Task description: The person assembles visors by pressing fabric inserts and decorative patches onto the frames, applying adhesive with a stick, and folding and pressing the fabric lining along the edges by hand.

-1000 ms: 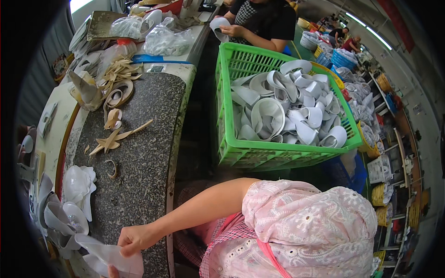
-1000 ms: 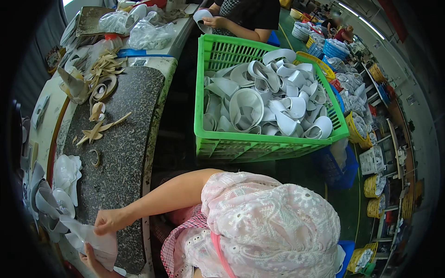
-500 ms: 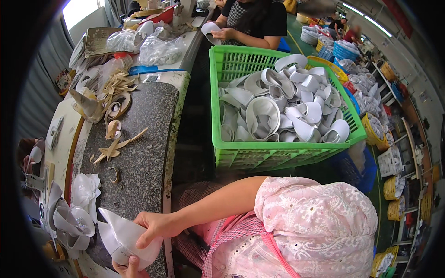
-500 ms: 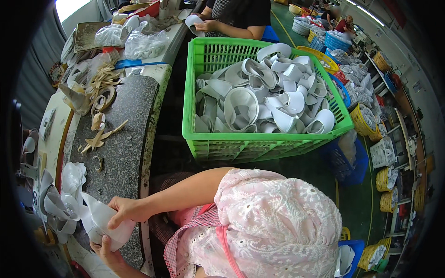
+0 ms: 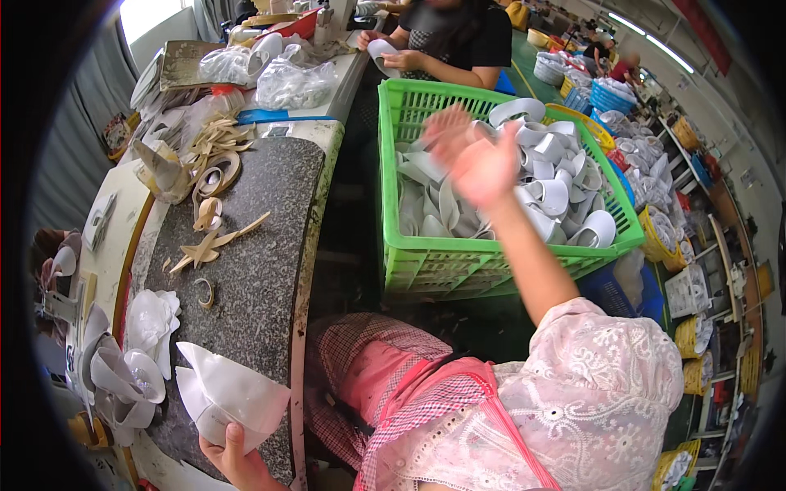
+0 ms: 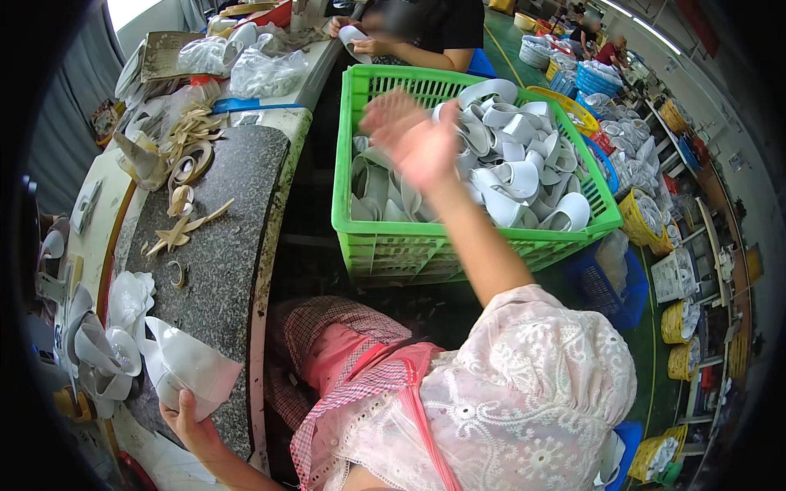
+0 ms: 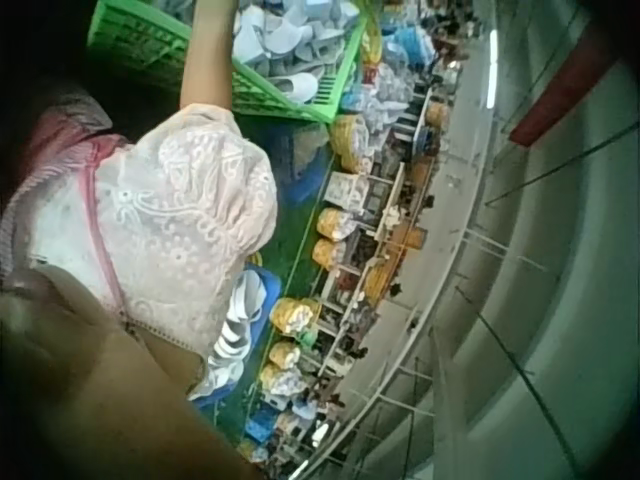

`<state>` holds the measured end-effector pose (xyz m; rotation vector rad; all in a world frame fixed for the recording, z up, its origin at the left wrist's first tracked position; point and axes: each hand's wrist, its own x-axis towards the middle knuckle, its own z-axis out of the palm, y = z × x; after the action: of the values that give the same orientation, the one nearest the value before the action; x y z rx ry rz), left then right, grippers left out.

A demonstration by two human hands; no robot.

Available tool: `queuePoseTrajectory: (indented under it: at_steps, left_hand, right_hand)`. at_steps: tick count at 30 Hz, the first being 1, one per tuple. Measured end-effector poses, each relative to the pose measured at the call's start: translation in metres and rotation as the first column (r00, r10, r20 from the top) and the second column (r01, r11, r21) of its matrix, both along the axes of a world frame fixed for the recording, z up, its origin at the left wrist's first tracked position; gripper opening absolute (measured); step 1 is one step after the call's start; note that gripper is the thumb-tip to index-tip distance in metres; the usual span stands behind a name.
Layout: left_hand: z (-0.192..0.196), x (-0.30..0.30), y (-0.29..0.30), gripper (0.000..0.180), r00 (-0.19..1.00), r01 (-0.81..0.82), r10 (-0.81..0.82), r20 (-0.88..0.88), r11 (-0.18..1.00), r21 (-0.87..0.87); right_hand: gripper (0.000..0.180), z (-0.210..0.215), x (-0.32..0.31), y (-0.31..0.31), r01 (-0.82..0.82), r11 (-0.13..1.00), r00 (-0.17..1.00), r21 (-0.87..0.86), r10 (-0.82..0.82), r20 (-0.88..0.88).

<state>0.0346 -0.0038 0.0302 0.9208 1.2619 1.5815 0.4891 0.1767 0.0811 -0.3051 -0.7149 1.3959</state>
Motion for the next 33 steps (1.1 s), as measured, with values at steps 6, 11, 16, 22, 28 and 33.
queuePoseTrajectory:
  at_steps: [6, 11, 16, 22, 28, 33]
  left_hand:
    - [-0.011, -0.002, -0.001, 0.043, 0.994, -0.081, 0.083, 0.069, 0.996, -0.029]
    - [-0.007, 0.004, -0.002, 0.045, 0.993, -0.100, 0.102, 0.056, 0.994, -0.035]
    - [-0.018, 0.007, 0.003, 0.045, 0.989, -0.082, 0.081, 0.122, 0.997, 0.003]
    - [-0.003, -0.006, -0.001, 0.043, 0.991, -0.091, 0.086, 0.103, 0.995, 0.046]
    - [0.012, -0.038, -0.053, 0.047, 0.930, -0.318, 0.269, 0.252, 0.931, 0.181]
    - [0.036, -0.043, -0.093, 0.042, 0.762, -0.628, 0.540, 0.358, 0.750, 0.206]
  right_hand:
    - [0.101, 0.071, 0.220, -0.037, 0.869, 0.494, 0.491, -0.026, -0.868, -0.075]
    - [0.108, 0.044, 0.272, -0.053, 0.979, 0.154, 0.158, -0.135, -0.987, 0.018]
    - [0.114, 0.020, 0.334, -0.069, 0.995, 0.047, 0.050, -0.092, -0.998, 0.037]
    - [0.111, 0.140, 0.275, -0.060, 0.751, -0.357, -0.481, 0.555, -0.872, 0.092]
    - [0.102, 0.307, 0.012, 0.071, 0.859, 0.269, 0.270, 0.435, -0.961, 0.061]
    - [0.094, 0.236, -0.151, 0.185, -0.324, 0.883, 0.946, 0.338, 0.310, 0.098]
